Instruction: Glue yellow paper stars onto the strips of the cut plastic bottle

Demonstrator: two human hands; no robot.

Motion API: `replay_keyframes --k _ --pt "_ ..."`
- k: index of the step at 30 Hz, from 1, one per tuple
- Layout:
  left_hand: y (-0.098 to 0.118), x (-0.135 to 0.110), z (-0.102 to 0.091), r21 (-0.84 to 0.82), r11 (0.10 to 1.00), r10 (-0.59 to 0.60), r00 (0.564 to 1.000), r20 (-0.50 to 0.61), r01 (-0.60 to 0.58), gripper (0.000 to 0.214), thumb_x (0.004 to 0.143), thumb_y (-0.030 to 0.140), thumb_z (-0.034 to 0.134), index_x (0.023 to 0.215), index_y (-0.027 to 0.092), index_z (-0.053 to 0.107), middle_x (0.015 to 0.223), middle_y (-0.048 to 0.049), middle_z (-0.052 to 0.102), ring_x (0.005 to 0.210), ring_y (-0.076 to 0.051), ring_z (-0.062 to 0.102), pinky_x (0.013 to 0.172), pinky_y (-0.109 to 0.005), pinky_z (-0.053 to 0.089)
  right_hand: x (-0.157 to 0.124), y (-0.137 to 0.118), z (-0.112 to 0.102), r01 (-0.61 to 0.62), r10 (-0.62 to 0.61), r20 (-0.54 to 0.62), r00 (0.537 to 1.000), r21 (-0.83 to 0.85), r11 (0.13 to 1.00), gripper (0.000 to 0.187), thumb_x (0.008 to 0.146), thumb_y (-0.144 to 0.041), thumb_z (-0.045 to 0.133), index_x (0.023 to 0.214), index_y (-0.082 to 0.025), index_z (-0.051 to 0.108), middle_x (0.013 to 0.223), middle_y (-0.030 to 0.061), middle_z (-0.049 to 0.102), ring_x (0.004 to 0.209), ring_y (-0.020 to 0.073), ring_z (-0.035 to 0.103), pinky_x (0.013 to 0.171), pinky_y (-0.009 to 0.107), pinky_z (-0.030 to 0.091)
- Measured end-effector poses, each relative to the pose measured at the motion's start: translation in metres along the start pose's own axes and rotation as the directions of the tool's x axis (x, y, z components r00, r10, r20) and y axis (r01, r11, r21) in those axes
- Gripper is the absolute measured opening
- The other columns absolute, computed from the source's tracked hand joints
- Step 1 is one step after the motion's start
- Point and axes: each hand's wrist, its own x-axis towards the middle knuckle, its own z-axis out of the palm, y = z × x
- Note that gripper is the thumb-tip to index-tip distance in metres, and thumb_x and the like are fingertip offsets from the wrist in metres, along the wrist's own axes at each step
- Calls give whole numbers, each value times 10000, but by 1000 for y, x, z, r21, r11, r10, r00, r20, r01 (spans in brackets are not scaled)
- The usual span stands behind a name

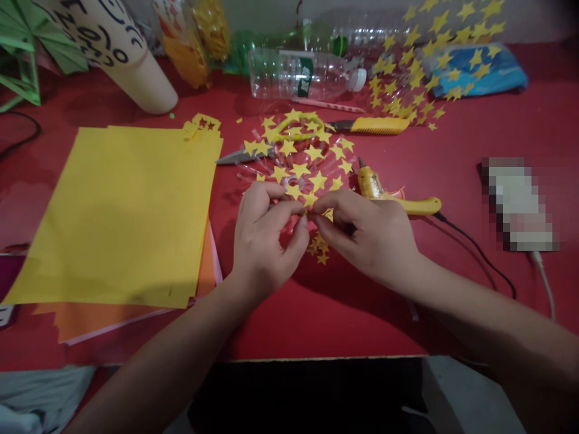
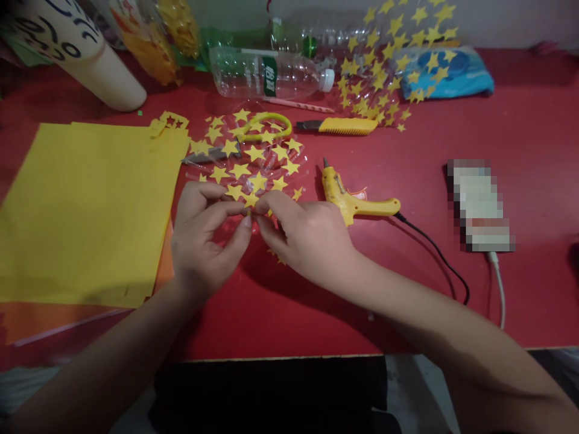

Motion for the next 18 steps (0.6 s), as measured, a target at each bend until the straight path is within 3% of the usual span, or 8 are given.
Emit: replay_keyframes --k 10,18 --pt "-2 4 -6 58 995 84 996 -10 -83 121 773 149 559 864 181 632 849 -59 534 789 -195 526 678 -370 440 0 0 0 -30 30 -1 1000 18 999 153 859 -304 469 852 -225 600 487 -49 562 415 91 483 469 215 314" --pt "-2 6 -12 82 993 91 996 -6 -90 106 789 171 551 838 219 631 802 -47 546 758 -189 538 661 -374 462 0 1 -20 -24 21 -114 993 -21 999 108 868 -301 498 848 -248 591 489 -50 555 438 102 505 460 237 330"
